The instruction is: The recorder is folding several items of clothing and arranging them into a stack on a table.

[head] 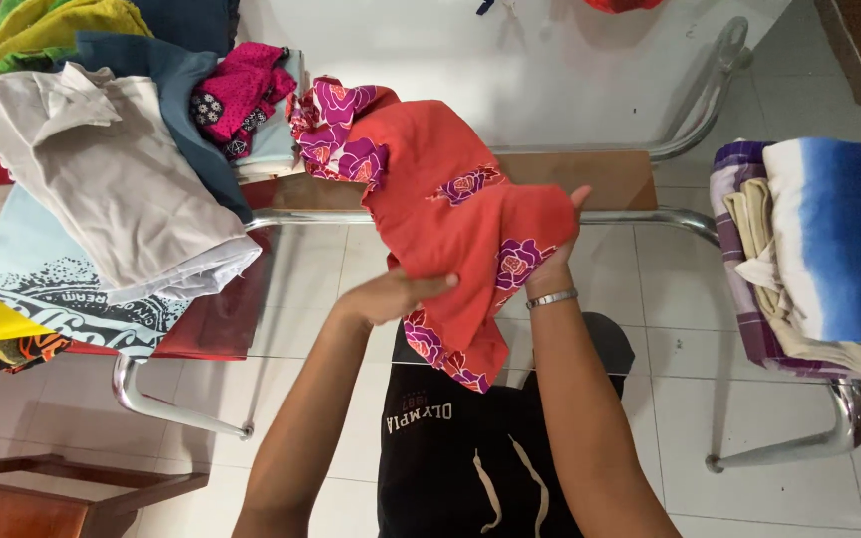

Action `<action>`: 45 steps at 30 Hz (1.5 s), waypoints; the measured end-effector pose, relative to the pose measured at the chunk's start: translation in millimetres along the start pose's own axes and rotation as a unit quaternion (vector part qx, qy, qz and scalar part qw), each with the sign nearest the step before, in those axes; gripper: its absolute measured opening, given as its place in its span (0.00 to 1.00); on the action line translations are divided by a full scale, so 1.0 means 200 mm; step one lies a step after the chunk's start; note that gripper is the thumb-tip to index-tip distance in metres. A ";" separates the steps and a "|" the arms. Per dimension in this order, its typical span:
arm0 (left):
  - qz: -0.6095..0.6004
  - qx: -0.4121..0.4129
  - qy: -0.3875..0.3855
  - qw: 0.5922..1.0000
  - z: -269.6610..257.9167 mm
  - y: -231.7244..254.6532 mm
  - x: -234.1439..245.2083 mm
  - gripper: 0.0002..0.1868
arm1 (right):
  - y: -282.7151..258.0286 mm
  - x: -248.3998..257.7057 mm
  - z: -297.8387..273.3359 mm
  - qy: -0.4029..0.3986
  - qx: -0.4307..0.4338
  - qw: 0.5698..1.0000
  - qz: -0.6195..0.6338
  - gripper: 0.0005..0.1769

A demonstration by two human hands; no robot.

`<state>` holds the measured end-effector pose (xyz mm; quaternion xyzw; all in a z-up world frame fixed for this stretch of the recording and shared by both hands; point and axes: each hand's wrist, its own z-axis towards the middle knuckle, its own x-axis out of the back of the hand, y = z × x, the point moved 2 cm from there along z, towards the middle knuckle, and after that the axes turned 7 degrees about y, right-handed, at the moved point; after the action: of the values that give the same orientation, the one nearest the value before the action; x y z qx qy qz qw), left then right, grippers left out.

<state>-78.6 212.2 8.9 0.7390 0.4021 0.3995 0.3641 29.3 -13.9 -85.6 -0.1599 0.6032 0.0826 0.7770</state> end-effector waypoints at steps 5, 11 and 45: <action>-0.301 0.016 -0.062 0.951 0.08 -0.22 -0.04 0.35 | -0.02 0.16 -0.03 0.080 0.000 0.992 -0.093 0.39; -0.584 -0.016 -0.087 0.807 0.14 -0.10 -0.02 0.52 | -0.02 0.21 -0.06 0.042 0.010 0.998 0.052 0.38; -0.107 -0.530 0.214 0.814 -0.41 0.81 0.26 0.26 | -0.56 -0.75 0.02 -0.109 0.153 0.926 -0.328 0.21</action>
<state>-83.7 209.6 197.2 0.2799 0.2721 0.6576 0.6444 29.6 -107.6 75.5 -0.2184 0.4338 -0.2533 0.8366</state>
